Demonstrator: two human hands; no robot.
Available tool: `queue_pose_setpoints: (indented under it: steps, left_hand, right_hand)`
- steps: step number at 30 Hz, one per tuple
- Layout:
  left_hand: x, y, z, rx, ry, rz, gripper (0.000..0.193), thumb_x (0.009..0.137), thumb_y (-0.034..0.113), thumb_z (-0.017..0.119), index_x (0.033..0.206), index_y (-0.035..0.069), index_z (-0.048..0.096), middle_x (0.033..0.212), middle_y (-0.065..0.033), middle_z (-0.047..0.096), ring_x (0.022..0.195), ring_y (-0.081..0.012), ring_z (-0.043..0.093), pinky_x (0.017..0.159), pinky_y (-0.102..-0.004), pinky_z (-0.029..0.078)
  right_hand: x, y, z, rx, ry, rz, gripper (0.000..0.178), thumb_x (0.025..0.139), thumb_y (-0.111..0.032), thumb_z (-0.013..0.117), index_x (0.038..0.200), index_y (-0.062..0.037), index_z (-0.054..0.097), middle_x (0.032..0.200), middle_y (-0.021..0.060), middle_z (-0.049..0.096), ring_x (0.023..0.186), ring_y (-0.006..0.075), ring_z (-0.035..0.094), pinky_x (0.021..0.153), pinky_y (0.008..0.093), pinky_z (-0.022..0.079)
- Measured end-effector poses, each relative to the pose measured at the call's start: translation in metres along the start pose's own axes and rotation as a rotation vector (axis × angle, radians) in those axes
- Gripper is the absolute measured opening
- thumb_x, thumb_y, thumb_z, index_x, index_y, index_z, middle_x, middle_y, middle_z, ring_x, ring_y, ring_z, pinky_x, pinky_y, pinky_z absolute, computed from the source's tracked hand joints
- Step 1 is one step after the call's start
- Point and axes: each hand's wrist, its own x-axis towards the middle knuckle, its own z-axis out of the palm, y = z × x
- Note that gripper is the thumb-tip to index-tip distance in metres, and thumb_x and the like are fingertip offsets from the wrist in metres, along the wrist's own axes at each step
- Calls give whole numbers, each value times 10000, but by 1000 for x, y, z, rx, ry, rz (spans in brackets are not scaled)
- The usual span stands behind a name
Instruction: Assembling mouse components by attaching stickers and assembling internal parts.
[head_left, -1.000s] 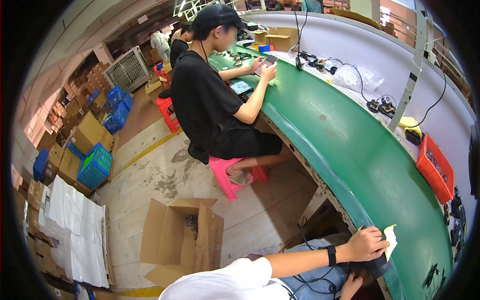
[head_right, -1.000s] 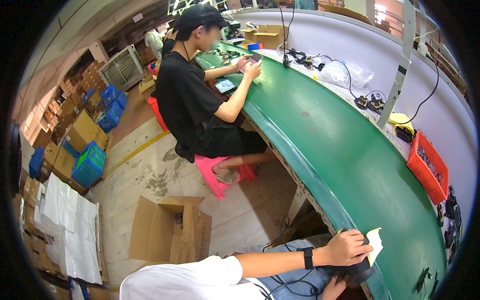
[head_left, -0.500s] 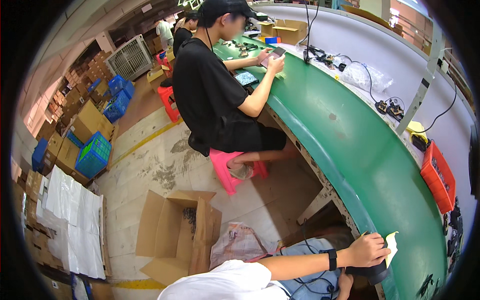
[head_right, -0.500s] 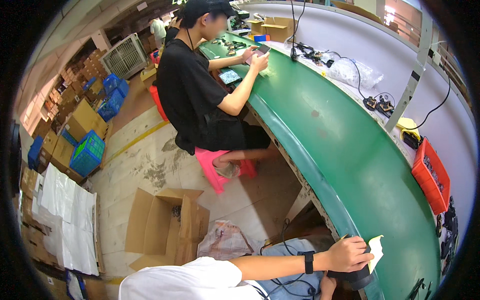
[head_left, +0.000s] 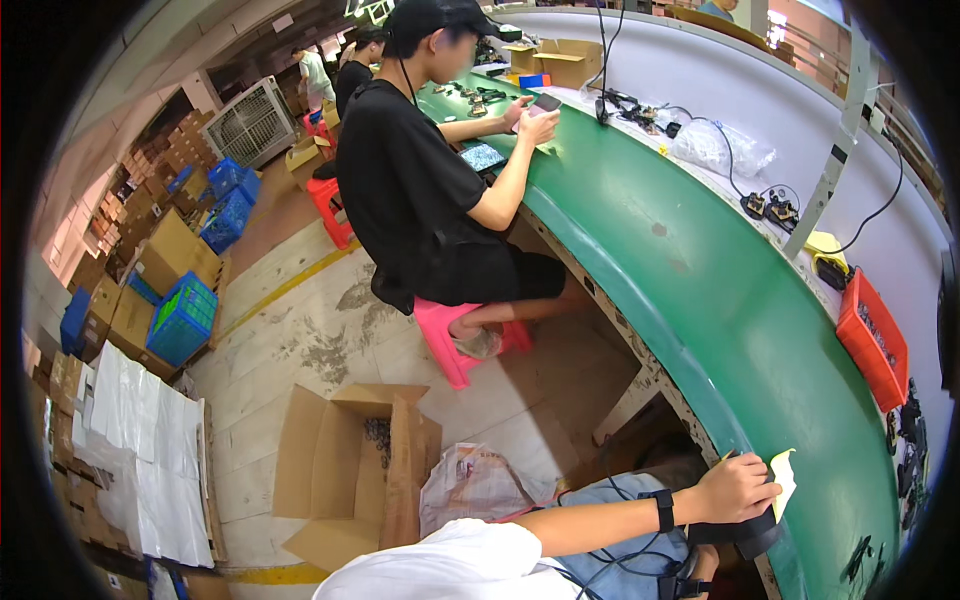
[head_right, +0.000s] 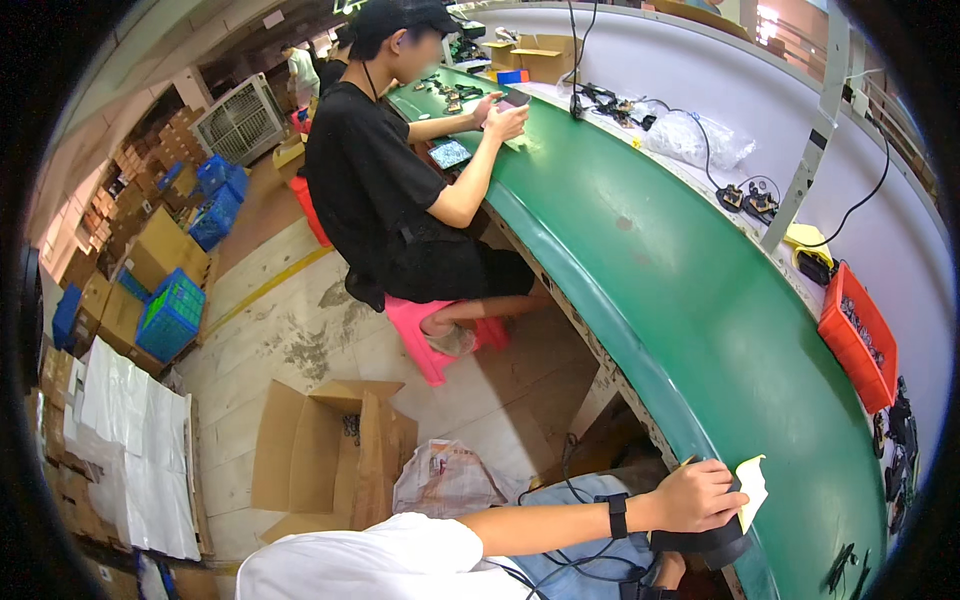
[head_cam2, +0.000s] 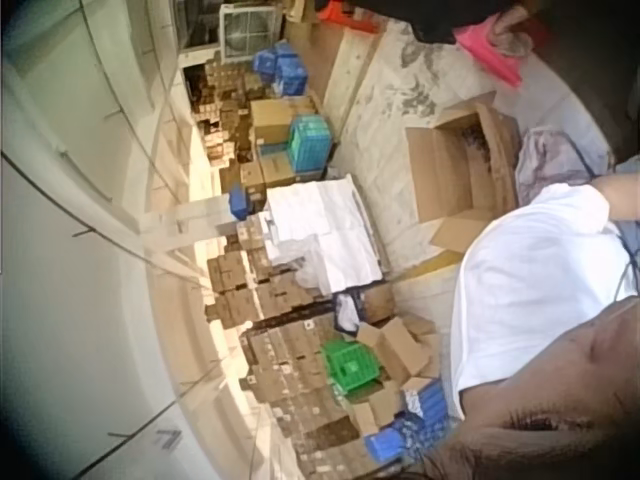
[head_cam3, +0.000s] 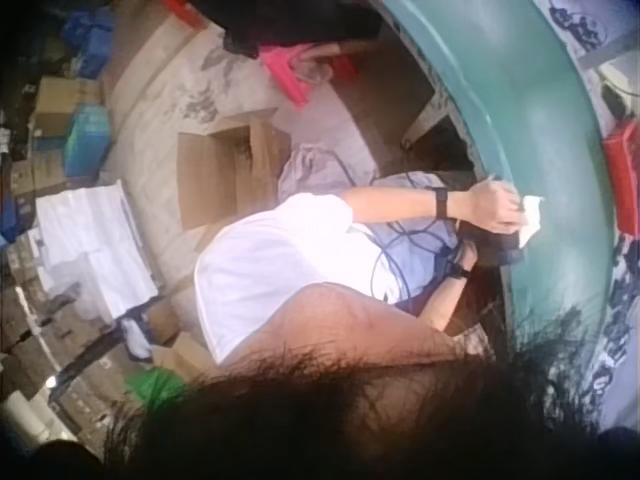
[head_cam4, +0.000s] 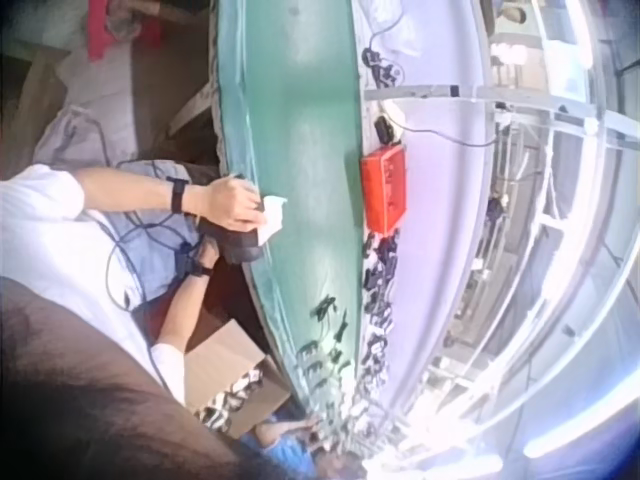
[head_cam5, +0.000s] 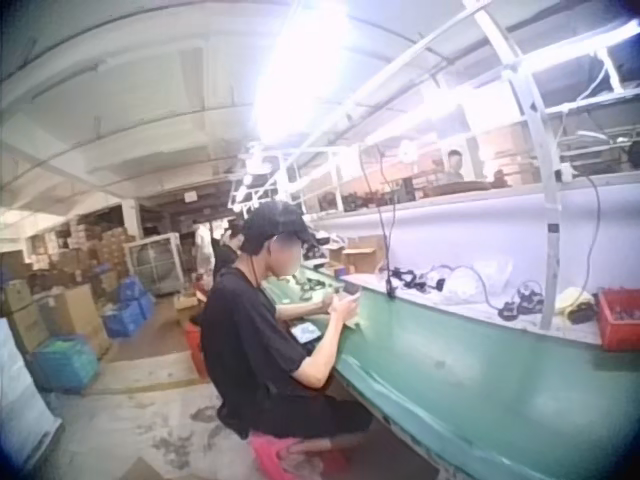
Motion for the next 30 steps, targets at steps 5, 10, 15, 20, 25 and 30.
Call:
queue_pose_setpoints:
  steps: [5, 10, 15, 20, 25, 30]
  left_hand:
    - [-2, -1, 0, 12, 19, 26, 172, 846, 160, 699, 1009, 109, 676, 738, -38, 609, 810, -236, 639, 853, -358, 504]
    - [0, -2, 0, 50, 31, 40, 175, 849, 164, 695, 1013, 105, 675, 724, -35, 590, 807, -233, 633, 853, -358, 496]
    - [0, -4, -1, 53, -2, 20, 222, 843, 169, 707, 1055, 103, 693, 739, -47, 606, 828, -241, 644, 842, -368, 512]
    - [0, 1, -5, 54, 29, 42, 255, 823, 148, 728, 1074, 105, 712, 728, -50, 598, 773, -245, 639, 833, -351, 535]
    - [2, 0, -4, 45, 39, 45, 269, 816, 141, 731, 1081, 96, 711, 726, -45, 590, 757, -243, 636, 839, -351, 539]
    - [5, -3, -2, 35, 46, 37, 280, 811, 146, 736, 1085, 92, 711, 728, -49, 601, 768, -238, 641, 844, -350, 537]
  right_hand:
    - [22, -8, 26, 8, -10, -22, 170, 905, -128, 621, 900, -13, 745, 1042, 211, 735, 1028, 396, 676, 851, 441, 548]
    - [17, -17, 50, 18, -50, -21, 182, 910, -138, 611, 907, -18, 748, 1041, 208, 736, 1024, 396, 678, 848, 445, 550]
    - [26, -36, 68, 21, -76, -27, 195, 915, -148, 601, 914, -23, 751, 1040, 206, 737, 1019, 396, 681, 845, 448, 552]
    - [49, -55, 74, 9, -98, -50, 208, 921, -157, 591, 921, -28, 754, 1038, 203, 737, 1015, 395, 683, 843, 452, 554]
    - [67, -69, 83, -14, -129, -65, 222, 926, -167, 581, 928, -33, 757, 1037, 201, 738, 1011, 395, 685, 840, 456, 556]
    - [62, -66, 91, -54, -180, -61, 235, 931, -177, 571, 936, -37, 760, 1036, 199, 739, 1007, 395, 687, 837, 459, 558]
